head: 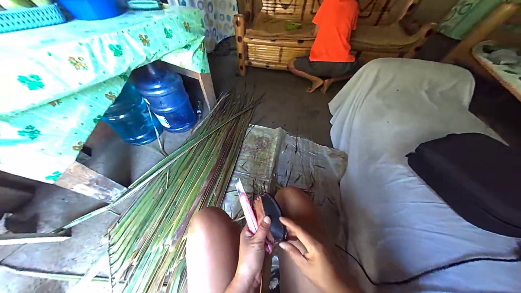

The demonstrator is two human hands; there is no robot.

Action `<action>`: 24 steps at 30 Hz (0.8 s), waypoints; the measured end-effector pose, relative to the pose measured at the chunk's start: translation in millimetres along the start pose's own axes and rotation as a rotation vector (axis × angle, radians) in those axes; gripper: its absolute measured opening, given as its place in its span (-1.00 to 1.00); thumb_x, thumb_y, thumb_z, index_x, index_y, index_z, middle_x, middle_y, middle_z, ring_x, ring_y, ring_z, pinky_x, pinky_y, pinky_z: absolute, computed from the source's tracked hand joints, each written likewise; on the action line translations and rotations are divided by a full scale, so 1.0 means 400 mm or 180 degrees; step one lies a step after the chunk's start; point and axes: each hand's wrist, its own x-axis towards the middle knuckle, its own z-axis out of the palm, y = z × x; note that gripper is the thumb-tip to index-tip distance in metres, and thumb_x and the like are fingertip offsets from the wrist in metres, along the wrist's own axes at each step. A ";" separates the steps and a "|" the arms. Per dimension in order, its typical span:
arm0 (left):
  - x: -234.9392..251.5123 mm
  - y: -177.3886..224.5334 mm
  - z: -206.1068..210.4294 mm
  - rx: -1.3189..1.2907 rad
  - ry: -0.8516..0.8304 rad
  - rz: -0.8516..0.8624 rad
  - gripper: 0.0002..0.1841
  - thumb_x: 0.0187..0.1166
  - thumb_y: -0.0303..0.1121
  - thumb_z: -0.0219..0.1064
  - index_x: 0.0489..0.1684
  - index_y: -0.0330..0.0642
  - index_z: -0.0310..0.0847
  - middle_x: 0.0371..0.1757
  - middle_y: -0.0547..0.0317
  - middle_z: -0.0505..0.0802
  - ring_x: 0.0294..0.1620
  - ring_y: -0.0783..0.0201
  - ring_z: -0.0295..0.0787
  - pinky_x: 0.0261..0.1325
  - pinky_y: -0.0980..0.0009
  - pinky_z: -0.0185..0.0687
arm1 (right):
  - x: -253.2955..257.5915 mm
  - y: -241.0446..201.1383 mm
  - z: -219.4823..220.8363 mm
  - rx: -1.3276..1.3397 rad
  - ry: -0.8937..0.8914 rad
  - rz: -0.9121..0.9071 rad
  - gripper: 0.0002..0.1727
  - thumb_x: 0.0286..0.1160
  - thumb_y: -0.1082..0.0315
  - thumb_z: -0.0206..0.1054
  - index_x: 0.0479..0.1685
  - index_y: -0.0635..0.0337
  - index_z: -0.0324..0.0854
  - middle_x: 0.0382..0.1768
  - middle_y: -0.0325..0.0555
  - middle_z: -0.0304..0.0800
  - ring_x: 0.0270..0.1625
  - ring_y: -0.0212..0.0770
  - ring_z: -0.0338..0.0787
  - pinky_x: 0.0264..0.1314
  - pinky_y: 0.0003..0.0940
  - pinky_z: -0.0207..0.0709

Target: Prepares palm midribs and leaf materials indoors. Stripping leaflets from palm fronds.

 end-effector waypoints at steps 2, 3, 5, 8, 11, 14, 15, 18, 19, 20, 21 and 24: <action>-0.003 -0.005 0.000 -0.0003 0.0017 -0.0042 -0.89 0.71 -0.47 0.21 -0.18 -0.32 0.59 -0.63 0.23 0.72 -0.64 0.46 0.65 -0.45 0.56 0.65 | -0.008 0.006 0.001 -0.0254 0.0183 -0.0348 -0.74 0.59 0.32 0.33 0.08 0.28 0.79 -0.13 -0.05 0.90 -0.06 -0.40 0.86 0.15 -0.61 0.68; -0.004 -0.006 -0.003 0.0014 0.0008 -0.0061 -0.91 0.70 -0.48 0.21 -0.15 -0.32 0.59 -0.60 0.23 0.73 -0.63 0.47 0.65 -0.45 0.57 0.65 | -0.003 0.006 -0.005 -0.0411 0.0201 -0.0516 -0.78 0.62 0.33 0.28 -0.02 0.22 0.81 -0.19 -0.11 0.91 -0.08 -0.41 0.86 0.15 -0.64 0.65; -0.006 -0.011 -0.008 0.0056 -0.0037 -0.0070 -0.92 0.68 -0.48 0.22 -0.15 -0.32 0.58 -0.61 0.23 0.72 -0.65 0.47 0.63 -0.48 0.57 0.62 | 0.002 0.008 -0.018 -0.0714 0.0147 -0.0646 -0.77 0.60 0.32 0.24 -0.04 0.13 0.82 -0.23 -0.18 0.90 -0.10 -0.36 0.84 0.12 -0.59 0.63; -0.005 -0.020 -0.002 0.0102 -0.0096 -0.0097 -0.91 0.70 -0.47 0.20 -0.15 -0.32 0.57 -0.62 0.20 0.72 -0.65 0.43 0.66 -0.48 0.53 0.65 | 0.001 0.012 -0.018 -0.1107 0.0238 -0.0628 -0.75 0.41 0.33 0.28 -0.07 0.09 0.84 -0.34 -0.23 0.86 -0.22 -0.31 0.81 -0.04 -0.53 0.66; -0.008 -0.022 0.000 0.0186 -0.0164 -0.0092 -0.90 0.68 -0.47 0.21 -0.15 -0.33 0.58 -0.60 0.21 0.74 -0.63 0.43 0.67 -0.46 0.53 0.68 | -0.002 0.007 -0.012 -0.1382 0.0346 -0.0786 -0.81 0.38 0.35 0.23 -0.23 0.04 0.78 -0.46 -0.25 0.73 -0.31 -0.28 0.72 -0.20 -0.50 0.59; -0.014 -0.016 -0.010 0.0219 -0.0371 -0.0172 -0.90 0.65 -0.46 0.21 -0.18 -0.29 0.59 -0.58 0.23 0.76 -0.62 0.47 0.69 -0.45 0.55 0.68 | 0.019 0.015 -0.045 -0.1170 0.0271 -0.0906 -0.83 0.43 0.41 0.21 -0.27 0.05 0.75 -0.44 -0.24 0.75 -0.28 -0.26 0.72 -0.15 -0.48 0.59; -0.018 -0.014 -0.015 0.0214 -0.0480 -0.0197 -0.91 0.63 -0.46 0.21 -0.17 -0.28 0.59 -0.58 0.25 0.77 -0.62 0.49 0.69 -0.45 0.57 0.68 | 0.032 0.016 -0.063 -0.1127 0.0237 -0.0904 -0.82 0.48 0.41 0.20 -0.26 0.05 0.75 -0.40 -0.23 0.77 -0.23 -0.26 0.74 -0.08 -0.46 0.60; -0.030 -0.015 -0.028 0.0182 -0.0923 -0.0160 -0.81 0.53 -0.45 0.27 0.03 -0.24 0.59 -0.40 0.31 0.86 -0.45 0.52 0.80 -0.27 0.57 0.77 | 0.095 0.027 -0.105 -0.1128 0.0226 -0.0922 -0.80 0.54 0.46 0.19 -0.27 0.13 0.76 -0.31 -0.14 0.80 -0.10 -0.15 0.77 0.09 -0.32 0.63; -0.029 -0.016 -0.032 0.0200 -0.1047 -0.0141 -0.75 0.53 -0.43 0.27 0.12 -0.24 0.55 -0.34 0.32 0.87 -0.40 0.52 0.82 -0.22 0.55 0.79 | 0.118 0.037 -0.108 -0.1066 0.0258 -0.0922 -0.81 0.55 0.46 0.20 -0.26 0.14 0.75 -0.28 -0.12 0.82 -0.08 -0.13 0.77 0.11 -0.32 0.62; -0.026 -0.018 -0.033 0.0230 -0.1082 -0.0119 -0.73 0.55 -0.41 0.25 0.16 -0.23 0.52 -0.33 0.31 0.88 -0.40 0.51 0.82 -0.23 0.55 0.79 | 0.134 0.047 -0.106 -0.0961 0.0294 -0.0876 -0.82 0.56 0.44 0.21 -0.24 0.14 0.76 -0.25 -0.13 0.84 -0.08 -0.15 0.77 0.10 -0.34 0.59; -0.022 -0.017 -0.034 0.0273 -0.1086 -0.0083 -0.70 0.57 -0.40 0.22 0.22 -0.24 0.48 -0.31 0.30 0.87 -0.40 0.50 0.82 -0.25 0.54 0.78 | 0.144 0.053 -0.097 -0.0814 0.0354 -0.0780 -0.82 0.58 0.42 0.22 -0.21 0.15 0.77 -0.22 -0.14 0.85 -0.06 -0.18 0.77 0.11 -0.37 0.59; -0.018 -0.012 -0.037 0.0354 -0.0943 0.0001 -0.67 0.63 -0.42 0.13 0.31 -0.27 0.43 -0.27 0.24 0.86 -0.36 0.46 0.82 -0.26 0.52 0.79 | 0.131 0.046 -0.047 0.0069 0.0608 -0.0191 -0.75 0.57 0.33 0.34 0.10 0.19 0.78 -0.07 -0.17 0.85 0.05 -0.33 0.79 0.20 -0.38 0.68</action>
